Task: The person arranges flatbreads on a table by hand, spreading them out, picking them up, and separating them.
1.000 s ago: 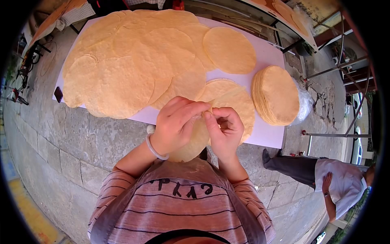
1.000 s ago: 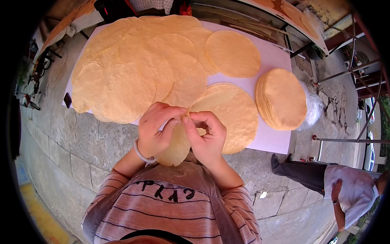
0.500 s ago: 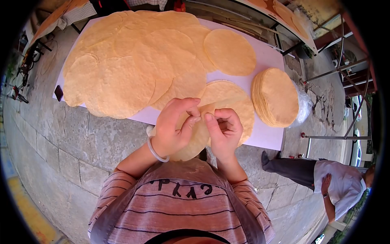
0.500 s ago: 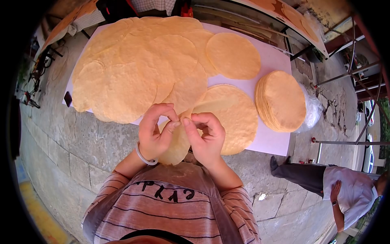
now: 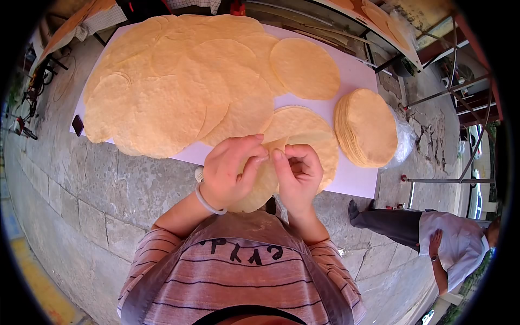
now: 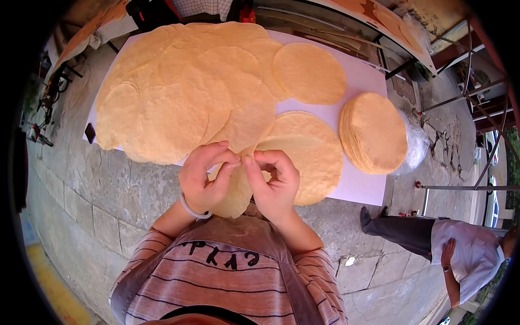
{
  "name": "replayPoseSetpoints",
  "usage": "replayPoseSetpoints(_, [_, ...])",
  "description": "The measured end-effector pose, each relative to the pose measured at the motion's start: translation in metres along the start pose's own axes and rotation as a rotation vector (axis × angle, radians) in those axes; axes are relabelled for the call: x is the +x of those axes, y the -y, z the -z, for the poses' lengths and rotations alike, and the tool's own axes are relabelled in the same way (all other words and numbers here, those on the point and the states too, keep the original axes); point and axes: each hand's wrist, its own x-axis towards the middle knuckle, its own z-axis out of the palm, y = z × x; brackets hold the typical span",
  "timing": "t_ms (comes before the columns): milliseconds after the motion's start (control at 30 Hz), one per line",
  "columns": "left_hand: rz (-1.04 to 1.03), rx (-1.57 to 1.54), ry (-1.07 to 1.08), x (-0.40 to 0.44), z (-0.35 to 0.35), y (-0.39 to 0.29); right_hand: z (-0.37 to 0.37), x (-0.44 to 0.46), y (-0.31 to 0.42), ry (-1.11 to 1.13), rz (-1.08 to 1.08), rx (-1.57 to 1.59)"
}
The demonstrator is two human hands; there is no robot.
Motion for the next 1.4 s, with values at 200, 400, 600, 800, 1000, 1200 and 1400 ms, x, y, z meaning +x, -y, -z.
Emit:
replayPoseSetpoints(200, [0.008,0.039,-0.01,0.003,-0.001,-0.002,-0.001,0.0,-0.002,0.003,0.013,0.006])
replayPoseSetpoints(400, [-0.006,0.027,0.025,0.006,0.0,0.0,-0.001,-0.001,-0.006,0.034,0.018,-0.026])
replayPoseSetpoints(600, [-0.003,-0.028,0.065,0.006,-0.002,0.002,0.0,-0.001,-0.005,0.035,0.033,-0.042])
replayPoseSetpoints(800, [-0.013,-0.099,0.084,0.007,-0.005,0.003,0.002,-0.002,-0.005,0.028,0.045,-0.046])
replayPoseSetpoints(1000, [-0.005,-0.151,0.106,0.007,-0.007,0.005,0.002,-0.003,-0.006,0.031,0.016,-0.012])
replayPoseSetpoints(1200, [0.118,-0.29,0.039,-0.002,-0.013,0.005,0.006,-0.003,-0.006,-0.005,0.002,0.075])
replayPoseSetpoints(1400, [0.14,-0.382,-0.024,-0.01,-0.016,0.008,0.008,-0.003,-0.005,-0.017,-0.003,0.078])
